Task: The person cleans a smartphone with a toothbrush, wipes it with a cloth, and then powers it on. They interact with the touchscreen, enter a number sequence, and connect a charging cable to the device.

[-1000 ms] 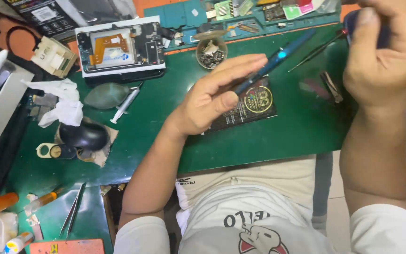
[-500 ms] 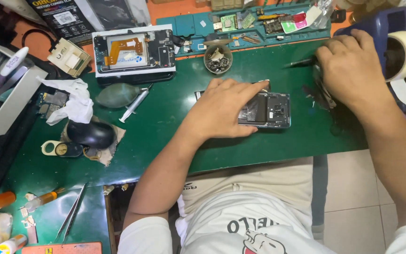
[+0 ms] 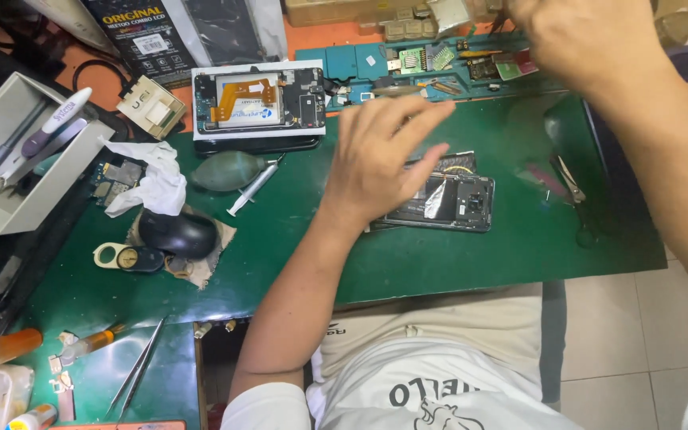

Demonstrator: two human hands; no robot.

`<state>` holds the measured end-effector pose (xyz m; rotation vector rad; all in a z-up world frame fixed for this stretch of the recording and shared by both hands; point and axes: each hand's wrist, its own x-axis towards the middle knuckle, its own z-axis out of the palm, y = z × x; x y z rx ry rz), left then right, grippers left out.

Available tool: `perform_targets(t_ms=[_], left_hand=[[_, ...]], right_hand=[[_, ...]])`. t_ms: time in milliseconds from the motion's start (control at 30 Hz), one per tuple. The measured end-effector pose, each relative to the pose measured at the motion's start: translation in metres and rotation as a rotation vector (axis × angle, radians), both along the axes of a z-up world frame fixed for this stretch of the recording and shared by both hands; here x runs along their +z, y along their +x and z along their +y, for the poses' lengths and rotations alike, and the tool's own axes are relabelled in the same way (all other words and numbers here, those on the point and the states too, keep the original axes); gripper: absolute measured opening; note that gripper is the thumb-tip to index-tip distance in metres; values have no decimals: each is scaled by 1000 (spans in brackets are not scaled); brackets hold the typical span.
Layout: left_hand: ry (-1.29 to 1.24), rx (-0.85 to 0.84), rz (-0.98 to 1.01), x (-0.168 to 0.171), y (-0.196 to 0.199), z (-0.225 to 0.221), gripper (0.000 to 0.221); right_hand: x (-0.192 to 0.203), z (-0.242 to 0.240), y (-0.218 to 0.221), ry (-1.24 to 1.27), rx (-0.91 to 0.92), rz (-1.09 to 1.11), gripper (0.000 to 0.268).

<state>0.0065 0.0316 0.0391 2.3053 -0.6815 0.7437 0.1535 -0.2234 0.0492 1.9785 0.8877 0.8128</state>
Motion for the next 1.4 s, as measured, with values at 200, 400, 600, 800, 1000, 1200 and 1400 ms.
perform_targets(t_ms=[200,400,600,800,1000,1200,1400], left_hand=[[118,236,142,-8,11,9,48],[84,171,229,-35,20,6,22],[-44,167,341,-53,24,1,14],[-52,190,371,-54,23,-4,15],[-12,168,340,-52,21,-1,21],[-64,137,304,-48,21,2,22],[-120,39,398,-33,17,9,29]], right_hand=[[-10,7,17,6,-4,124,22],[-14,6,24,12,-35,192,25],[-18,20,24,7,-51,222,25],[-12,31,13,68,-61,169,9],[6,36,-1,121,-39,108,10],[16,54,-43,325,178,80,25],[-9,90,-99,601,280,504,32]])
